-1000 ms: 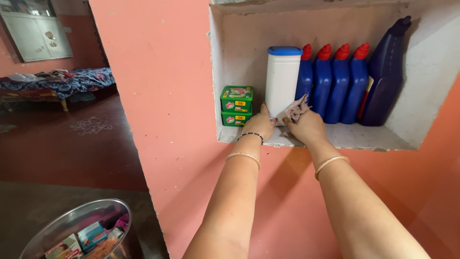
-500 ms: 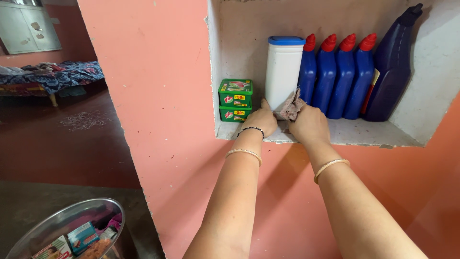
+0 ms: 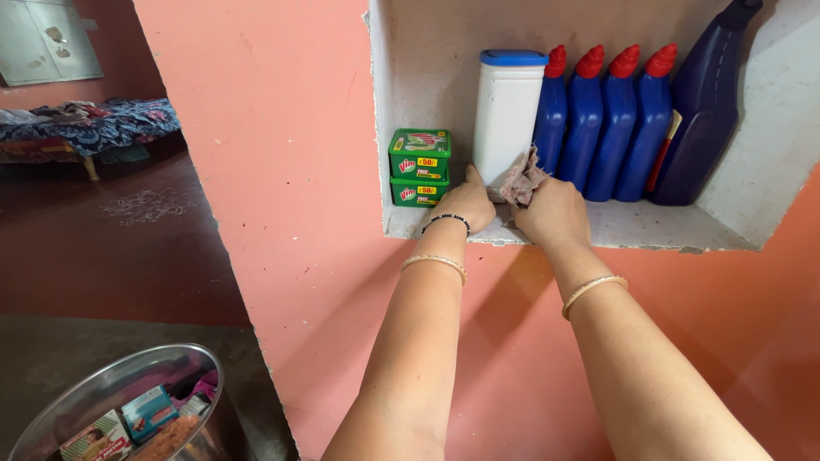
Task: Wiping down cleaning product bottles and organizing them into a wall niche.
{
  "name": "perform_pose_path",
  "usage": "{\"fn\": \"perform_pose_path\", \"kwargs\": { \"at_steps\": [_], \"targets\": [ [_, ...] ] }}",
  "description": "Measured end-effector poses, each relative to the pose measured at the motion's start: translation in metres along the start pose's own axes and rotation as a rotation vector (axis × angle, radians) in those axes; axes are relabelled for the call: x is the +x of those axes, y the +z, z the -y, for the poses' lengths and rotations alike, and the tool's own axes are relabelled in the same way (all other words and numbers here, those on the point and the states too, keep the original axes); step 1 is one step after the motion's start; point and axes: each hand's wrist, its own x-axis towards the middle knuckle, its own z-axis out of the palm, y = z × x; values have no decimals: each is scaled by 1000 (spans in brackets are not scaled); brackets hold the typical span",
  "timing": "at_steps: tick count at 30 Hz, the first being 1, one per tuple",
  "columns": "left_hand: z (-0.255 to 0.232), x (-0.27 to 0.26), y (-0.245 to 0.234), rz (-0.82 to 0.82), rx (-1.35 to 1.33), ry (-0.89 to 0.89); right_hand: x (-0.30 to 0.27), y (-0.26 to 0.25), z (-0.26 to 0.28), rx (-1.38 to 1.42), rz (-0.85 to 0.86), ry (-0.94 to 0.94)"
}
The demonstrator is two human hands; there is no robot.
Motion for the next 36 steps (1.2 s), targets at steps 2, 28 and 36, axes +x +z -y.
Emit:
{"fn": "perform_pose_path", "kwargs": {
  "at_steps": [2, 28, 36],
  "targets": [
    [-1, -3, -1, -6, -4, -12, 2, 3, -2, -29, -16, -18],
    [-2, -62, 17, -371, 193, 241, 15, 20, -26, -81, 113, -393],
    [3, -85, 24, -443, 343, 267, 8, 23, -30, -66, 134, -552]
  ]
}}
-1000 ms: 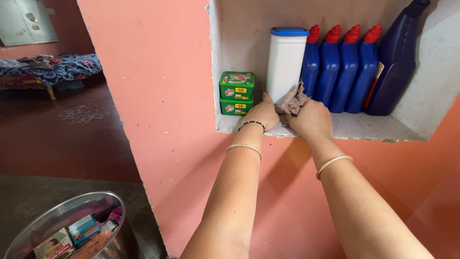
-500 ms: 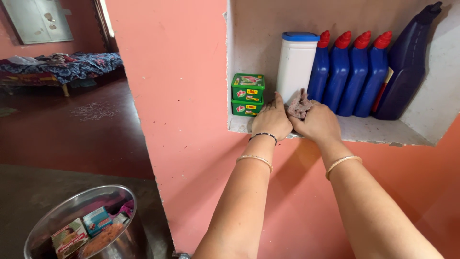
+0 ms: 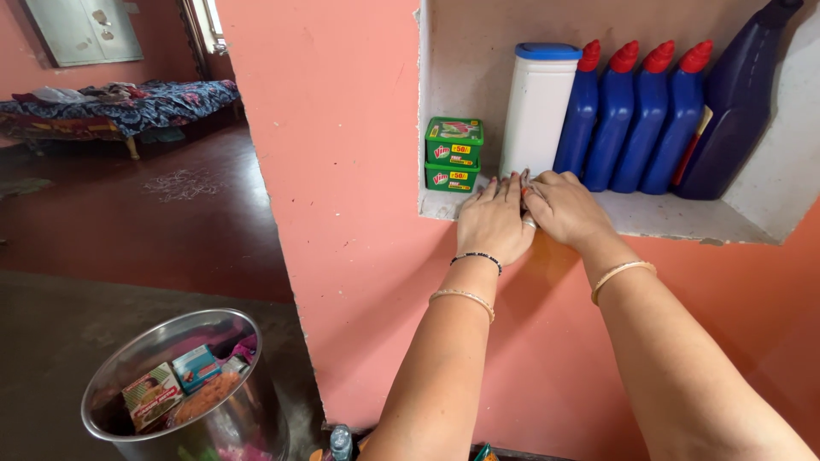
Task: Wiping down cleaning product bottles and organizing them into a wall niche.
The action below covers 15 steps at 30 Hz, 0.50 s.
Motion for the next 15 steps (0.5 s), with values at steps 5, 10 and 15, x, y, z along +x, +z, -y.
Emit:
{"fn": "perform_pose_path", "kwargs": {
  "at_steps": [5, 10, 15],
  "targets": [
    [1, 4, 9, -25, -47, 26, 0, -2, 0, 40, 7, 15],
    [0, 3, 3, -18, -37, 26, 1, 2, -4, 32, 19, 13],
    [-3, 0, -9, 7, -48, 19, -1, -3, 1, 46, 17, 38]
  ]
}}
